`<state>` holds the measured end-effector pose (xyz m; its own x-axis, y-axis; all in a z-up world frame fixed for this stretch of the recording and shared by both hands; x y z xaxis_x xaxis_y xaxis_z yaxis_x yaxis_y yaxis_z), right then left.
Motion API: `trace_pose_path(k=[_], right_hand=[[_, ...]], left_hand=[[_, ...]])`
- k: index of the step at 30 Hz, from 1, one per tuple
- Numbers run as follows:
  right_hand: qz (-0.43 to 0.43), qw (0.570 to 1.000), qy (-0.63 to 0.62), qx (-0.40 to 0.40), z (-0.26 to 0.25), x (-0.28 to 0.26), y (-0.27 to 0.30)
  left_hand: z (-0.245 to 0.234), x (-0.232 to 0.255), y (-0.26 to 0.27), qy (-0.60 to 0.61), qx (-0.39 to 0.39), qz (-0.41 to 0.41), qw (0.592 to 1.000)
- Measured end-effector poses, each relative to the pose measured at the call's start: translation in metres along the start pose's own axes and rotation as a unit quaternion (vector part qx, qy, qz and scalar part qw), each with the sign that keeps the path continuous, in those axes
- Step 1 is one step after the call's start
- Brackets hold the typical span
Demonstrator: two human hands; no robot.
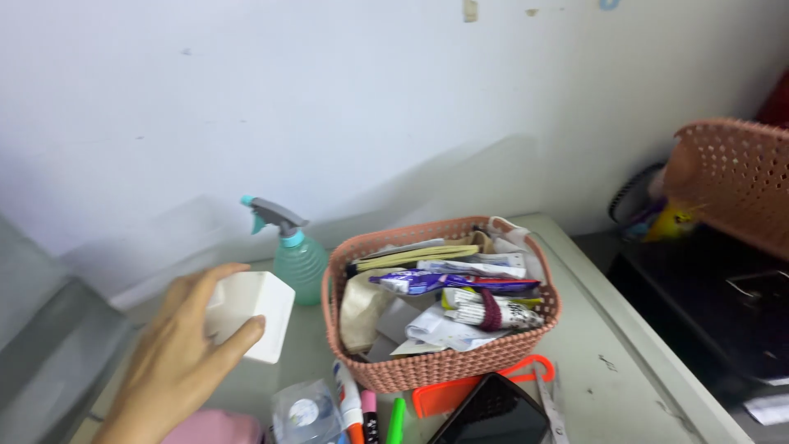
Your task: The person organizes a cluttered bedroom by sorting items from a basket and a vanity shelf. They place a pink handbag on the shelf, move a black handbag to the bed, discard receipts and trash into a bin, and empty a basket of miscellaneous items onto a cabinet before placing the empty basket on the floor.
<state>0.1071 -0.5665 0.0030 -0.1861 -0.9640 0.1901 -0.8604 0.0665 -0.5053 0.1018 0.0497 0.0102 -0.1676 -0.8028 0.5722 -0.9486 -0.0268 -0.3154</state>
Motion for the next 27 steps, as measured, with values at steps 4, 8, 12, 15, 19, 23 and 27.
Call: trace_pose_path(k=[4, 8, 12, 15, 19, 23, 27], right_hand=[[-0.014, 0.999, 0.033, 0.036, 0.018, 0.044, 0.059], [-0.046, 0.993, 0.066, 0.089, 0.031, 0.074, 0.109], [-0.087, 0.983, 0.082, 0.137, 0.041, 0.082, 0.141], [-0.115, 0.978, 0.083, 0.154, 0.049, 0.081, 0.152], [-0.134, 0.982, 0.058, 0.123, 0.070, 0.072, 0.157], [-0.105, 0.990, 0.035, 0.086, 0.077, 0.075, 0.149], [-0.058, 0.998, 0.022, -0.018, 0.073, 0.076, 0.139]], left_hand=[[-0.011, 0.045, -0.005, 0.063, 0.023, 0.178, 0.982], [-0.007, 0.094, -0.013, 0.109, -0.037, 0.210, 0.971], [0.016, 0.161, -0.010, 0.152, -0.093, 0.321, 0.930], [0.042, 0.218, -0.006, 0.183, -0.132, 0.378, 0.898], [0.096, 0.284, 0.003, 0.202, -0.208, 0.396, 0.871], [0.172, 0.349, 0.003, 0.175, -0.272, 0.396, 0.859], [0.263, 0.421, -0.010, 0.162, -0.268, 0.405, 0.859]])
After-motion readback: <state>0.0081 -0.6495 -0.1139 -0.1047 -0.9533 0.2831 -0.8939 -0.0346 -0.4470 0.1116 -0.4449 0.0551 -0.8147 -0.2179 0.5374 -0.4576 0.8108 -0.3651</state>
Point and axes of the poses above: each hand's wrist, its own y-axis away from the middle knuckle, its own z-axis out of the palm, x = y × z, the point moved 2 cm from there along -y, towards the middle knuckle, and after that the axes turned 8 degrees about y, right-handed, at the moved point
